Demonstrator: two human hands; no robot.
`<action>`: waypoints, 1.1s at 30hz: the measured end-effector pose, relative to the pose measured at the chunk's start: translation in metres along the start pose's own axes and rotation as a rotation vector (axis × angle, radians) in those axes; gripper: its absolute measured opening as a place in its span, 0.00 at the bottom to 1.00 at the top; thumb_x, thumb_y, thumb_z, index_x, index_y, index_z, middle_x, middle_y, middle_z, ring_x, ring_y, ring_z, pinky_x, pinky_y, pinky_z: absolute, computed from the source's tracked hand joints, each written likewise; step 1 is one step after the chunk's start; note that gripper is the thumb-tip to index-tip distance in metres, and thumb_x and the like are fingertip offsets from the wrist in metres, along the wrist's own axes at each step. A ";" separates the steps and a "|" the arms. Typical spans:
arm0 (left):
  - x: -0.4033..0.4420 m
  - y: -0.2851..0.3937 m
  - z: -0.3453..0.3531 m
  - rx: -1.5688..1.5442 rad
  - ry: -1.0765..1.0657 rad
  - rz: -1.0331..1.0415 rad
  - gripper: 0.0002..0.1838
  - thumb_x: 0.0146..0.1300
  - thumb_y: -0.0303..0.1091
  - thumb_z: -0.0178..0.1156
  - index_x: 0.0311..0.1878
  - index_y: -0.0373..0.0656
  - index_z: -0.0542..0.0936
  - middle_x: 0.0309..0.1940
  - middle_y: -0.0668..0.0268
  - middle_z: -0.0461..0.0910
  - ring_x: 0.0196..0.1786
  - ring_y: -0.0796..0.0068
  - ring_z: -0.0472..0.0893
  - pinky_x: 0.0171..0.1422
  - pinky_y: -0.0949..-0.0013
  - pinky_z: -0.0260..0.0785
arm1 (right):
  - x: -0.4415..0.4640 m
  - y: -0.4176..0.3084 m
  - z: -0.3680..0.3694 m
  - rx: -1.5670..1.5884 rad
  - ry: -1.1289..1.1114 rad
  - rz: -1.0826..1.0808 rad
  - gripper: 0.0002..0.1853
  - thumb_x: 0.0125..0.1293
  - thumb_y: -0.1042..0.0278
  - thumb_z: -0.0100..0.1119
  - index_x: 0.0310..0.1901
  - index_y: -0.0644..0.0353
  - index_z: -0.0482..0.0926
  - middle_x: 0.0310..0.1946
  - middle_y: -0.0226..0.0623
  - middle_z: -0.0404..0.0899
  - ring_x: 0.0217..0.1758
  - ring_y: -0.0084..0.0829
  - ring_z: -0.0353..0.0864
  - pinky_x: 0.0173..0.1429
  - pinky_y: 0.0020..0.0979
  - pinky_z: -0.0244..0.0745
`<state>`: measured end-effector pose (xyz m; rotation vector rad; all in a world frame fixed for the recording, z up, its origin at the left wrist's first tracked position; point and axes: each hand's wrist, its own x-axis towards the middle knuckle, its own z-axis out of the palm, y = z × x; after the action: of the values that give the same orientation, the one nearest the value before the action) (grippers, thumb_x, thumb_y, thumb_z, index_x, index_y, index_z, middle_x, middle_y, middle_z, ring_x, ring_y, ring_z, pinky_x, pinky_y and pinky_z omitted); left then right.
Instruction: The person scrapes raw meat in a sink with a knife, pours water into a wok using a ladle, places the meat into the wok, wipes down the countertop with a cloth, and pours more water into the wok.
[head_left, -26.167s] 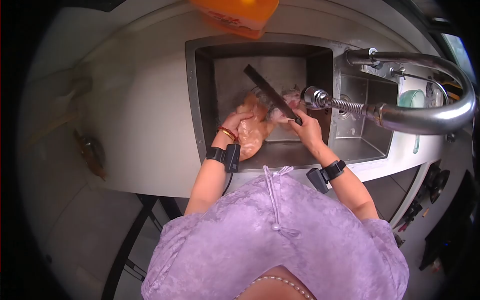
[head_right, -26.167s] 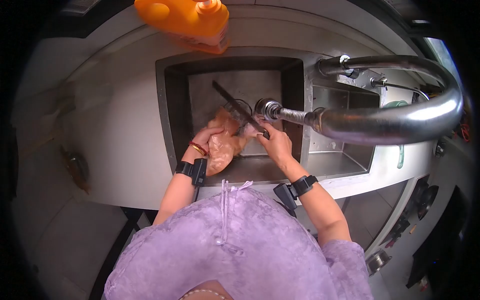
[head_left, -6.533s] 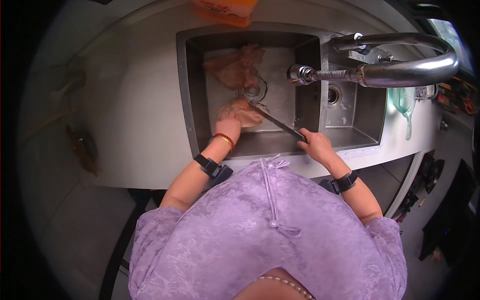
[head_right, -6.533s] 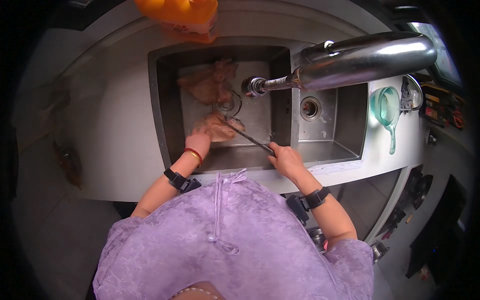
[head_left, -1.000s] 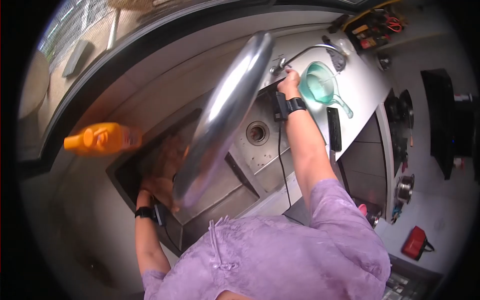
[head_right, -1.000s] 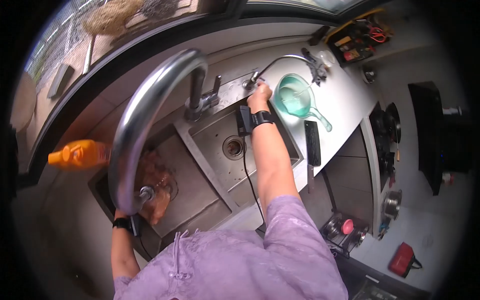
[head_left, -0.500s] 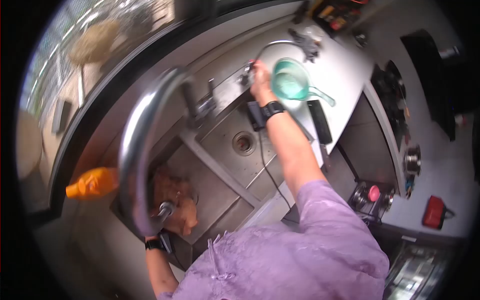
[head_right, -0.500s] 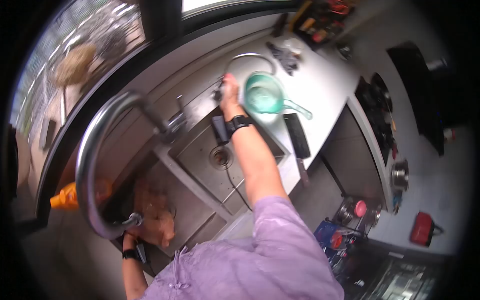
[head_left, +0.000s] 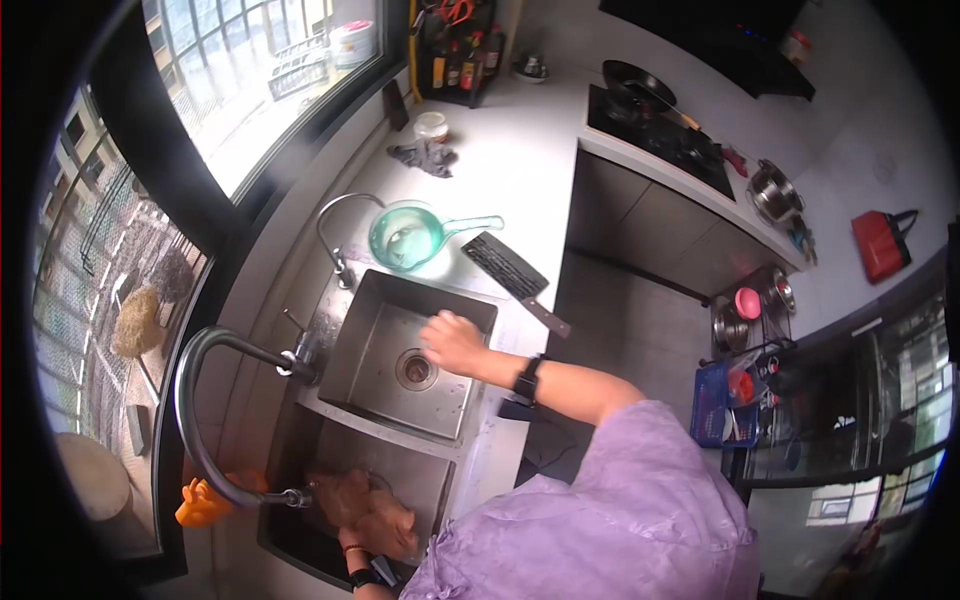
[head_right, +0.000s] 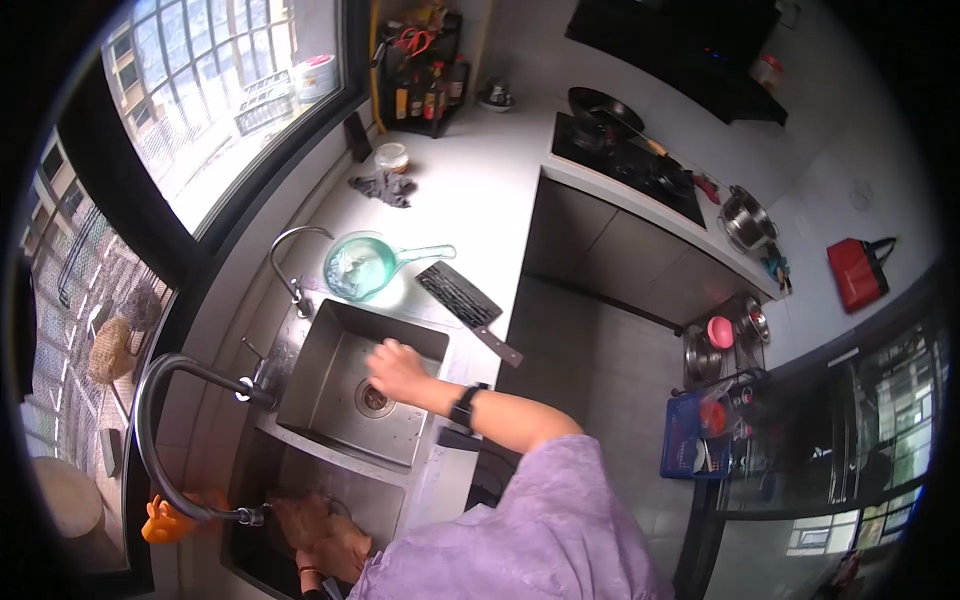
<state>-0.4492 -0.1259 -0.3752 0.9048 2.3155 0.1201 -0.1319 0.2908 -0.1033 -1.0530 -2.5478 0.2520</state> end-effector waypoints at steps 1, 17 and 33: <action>-0.002 0.009 -0.005 0.002 0.002 -0.013 0.16 0.52 0.42 0.56 0.35 0.39 0.77 0.34 0.56 0.78 0.42 0.55 0.76 0.43 0.60 0.68 | -0.027 0.017 -0.014 -0.103 -0.083 0.099 0.13 0.45 0.59 0.58 0.31 0.56 0.74 0.34 0.36 0.69 0.44 0.36 0.67 0.39 0.38 0.67; -0.037 0.198 -0.037 0.046 0.431 -0.166 0.18 0.51 0.45 0.56 0.38 0.39 0.76 0.38 0.55 0.76 0.46 0.55 0.72 0.48 0.60 0.64 | -0.096 0.194 -0.056 -0.127 -0.255 0.259 0.19 0.54 0.74 0.45 0.50 0.54 0.65 0.34 0.43 0.70 0.39 0.39 0.73 0.37 0.38 0.72; -0.048 0.334 -0.110 -0.066 0.783 -0.096 0.21 0.51 0.47 0.57 0.40 0.39 0.76 0.41 0.54 0.74 0.49 0.54 0.69 0.53 0.60 0.61 | 0.095 0.227 -0.077 0.008 0.001 -0.161 0.29 0.44 0.57 0.61 0.49 0.59 0.66 0.47 0.40 0.65 0.57 0.39 0.58 0.57 0.38 0.59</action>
<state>-0.2950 0.1125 -0.1625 0.7957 3.0367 0.5972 -0.0171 0.5202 -0.0751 -0.8392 -2.6105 0.2180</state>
